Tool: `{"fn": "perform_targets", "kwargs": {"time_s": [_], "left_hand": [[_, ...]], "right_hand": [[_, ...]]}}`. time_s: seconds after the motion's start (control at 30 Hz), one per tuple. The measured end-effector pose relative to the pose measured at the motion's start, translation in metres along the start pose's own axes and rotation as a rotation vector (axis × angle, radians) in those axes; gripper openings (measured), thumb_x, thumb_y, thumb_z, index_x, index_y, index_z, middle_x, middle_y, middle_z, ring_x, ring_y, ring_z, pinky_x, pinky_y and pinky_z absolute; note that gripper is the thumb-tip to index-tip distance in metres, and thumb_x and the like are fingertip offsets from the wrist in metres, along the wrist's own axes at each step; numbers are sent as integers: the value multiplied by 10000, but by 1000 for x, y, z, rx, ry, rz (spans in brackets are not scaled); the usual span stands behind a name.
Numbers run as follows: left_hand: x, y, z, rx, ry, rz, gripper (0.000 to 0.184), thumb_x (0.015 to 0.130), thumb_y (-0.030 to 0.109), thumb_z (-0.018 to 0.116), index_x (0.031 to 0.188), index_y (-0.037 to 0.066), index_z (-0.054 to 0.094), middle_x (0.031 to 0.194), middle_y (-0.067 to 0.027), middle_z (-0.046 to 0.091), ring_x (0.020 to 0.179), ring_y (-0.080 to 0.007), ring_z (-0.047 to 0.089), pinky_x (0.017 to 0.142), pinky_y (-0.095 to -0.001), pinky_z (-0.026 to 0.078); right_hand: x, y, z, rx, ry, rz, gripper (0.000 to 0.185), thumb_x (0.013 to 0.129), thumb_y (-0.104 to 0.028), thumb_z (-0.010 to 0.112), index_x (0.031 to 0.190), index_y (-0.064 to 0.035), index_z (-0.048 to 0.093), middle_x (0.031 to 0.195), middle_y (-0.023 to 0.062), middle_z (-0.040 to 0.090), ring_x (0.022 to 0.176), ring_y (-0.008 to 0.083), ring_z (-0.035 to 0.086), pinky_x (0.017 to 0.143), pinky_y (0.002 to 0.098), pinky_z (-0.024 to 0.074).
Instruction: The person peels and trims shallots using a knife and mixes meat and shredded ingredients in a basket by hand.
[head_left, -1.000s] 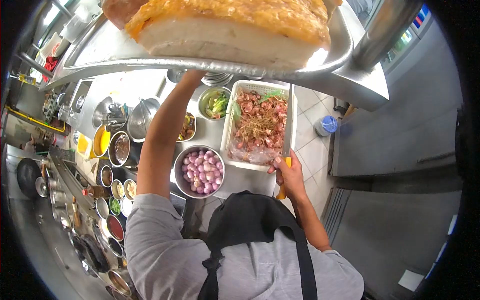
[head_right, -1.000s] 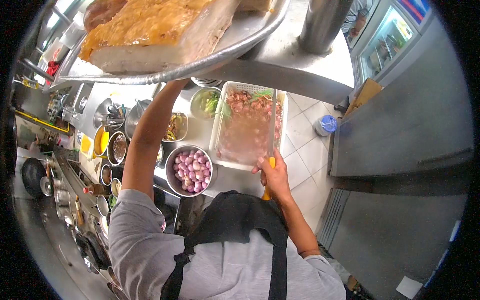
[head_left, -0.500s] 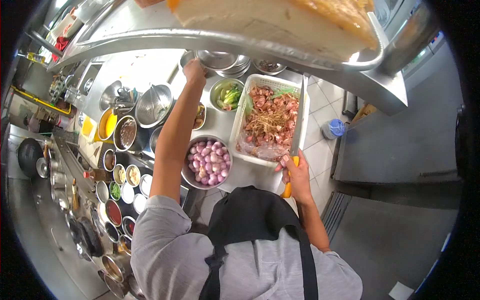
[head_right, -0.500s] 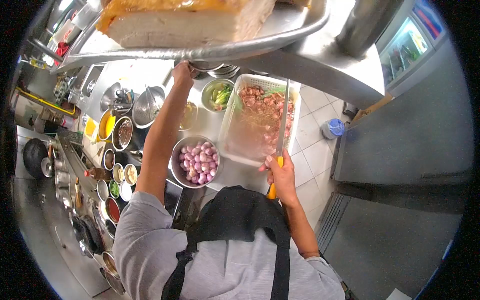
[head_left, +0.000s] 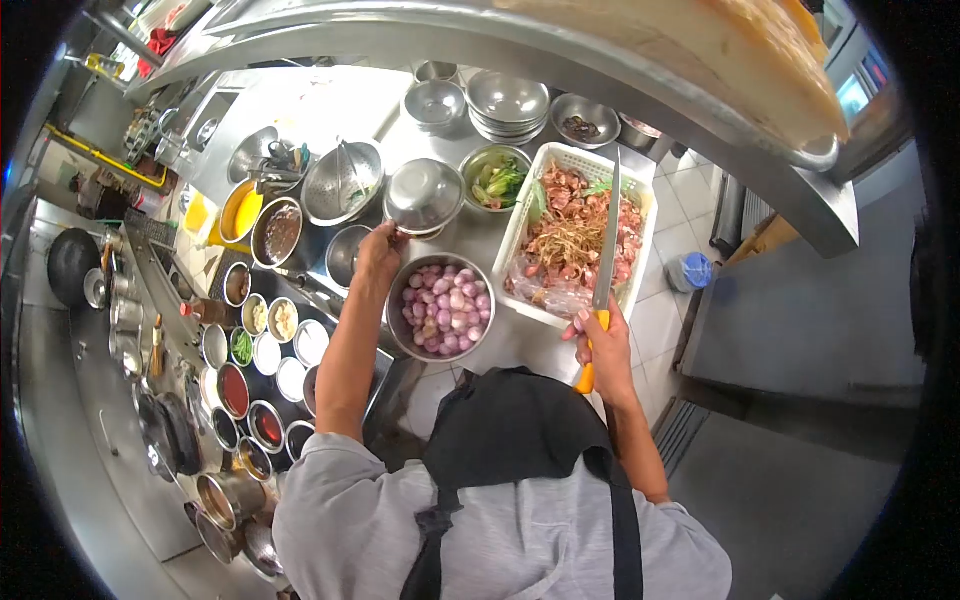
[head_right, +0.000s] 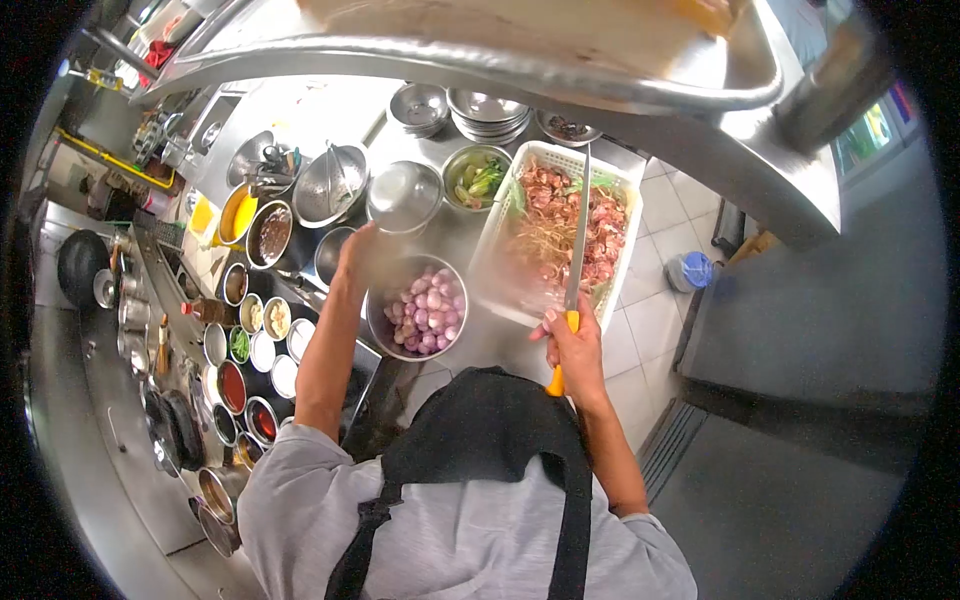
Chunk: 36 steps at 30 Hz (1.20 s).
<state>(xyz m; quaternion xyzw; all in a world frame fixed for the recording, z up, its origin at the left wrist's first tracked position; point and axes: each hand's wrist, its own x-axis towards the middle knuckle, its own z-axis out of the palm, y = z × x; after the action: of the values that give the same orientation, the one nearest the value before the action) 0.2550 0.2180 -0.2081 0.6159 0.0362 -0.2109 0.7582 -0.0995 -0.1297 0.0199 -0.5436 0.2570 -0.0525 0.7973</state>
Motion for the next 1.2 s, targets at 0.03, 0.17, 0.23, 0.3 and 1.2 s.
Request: {"fn": "perform_targets", "kwargs": {"time_s": [0.03,0.17,0.23,0.3,1.2], "left_hand": [[-1,-3,-3,-5,8,2,97,1001,75,554,948,22,616,829,-53,605,678,-151,576,682,-300,572],[-4,-8,1,-237,57,-178,236,1018,165,504,1142,-18,587,958,-120,670,823,-226,669,739,-353,585],[-16,-3,5,-227,74,-136,143,1015,129,518,1042,11,594,885,-93,635,765,-205,630,756,-359,586],[-25,4,10,-215,87,-97,111,1013,94,533,942,41,601,812,-66,600,708,-184,590,774,-365,587],[-60,20,23,274,-86,160,147,995,7,471,1009,-129,525,933,-217,592,859,-317,645,888,-484,613]], "right_hand": [[0,0,0,-5,-8,2,296,1008,-167,576,1264,-64,471,738,82,642,438,43,411,409,193,344],[0,-3,1,-28,-14,11,337,1008,-159,568,1310,-63,455,740,84,647,439,45,414,411,195,351],[0,-4,2,-34,-5,8,289,1008,-162,567,1268,-73,476,735,84,642,434,45,415,410,191,346],[0,-2,0,-29,0,11,257,1011,-171,568,1236,-77,486,735,85,641,433,46,412,411,192,349],[1,3,-4,-39,-7,-21,218,1010,-182,581,1183,-75,501,728,74,637,437,41,412,414,192,348]]}}
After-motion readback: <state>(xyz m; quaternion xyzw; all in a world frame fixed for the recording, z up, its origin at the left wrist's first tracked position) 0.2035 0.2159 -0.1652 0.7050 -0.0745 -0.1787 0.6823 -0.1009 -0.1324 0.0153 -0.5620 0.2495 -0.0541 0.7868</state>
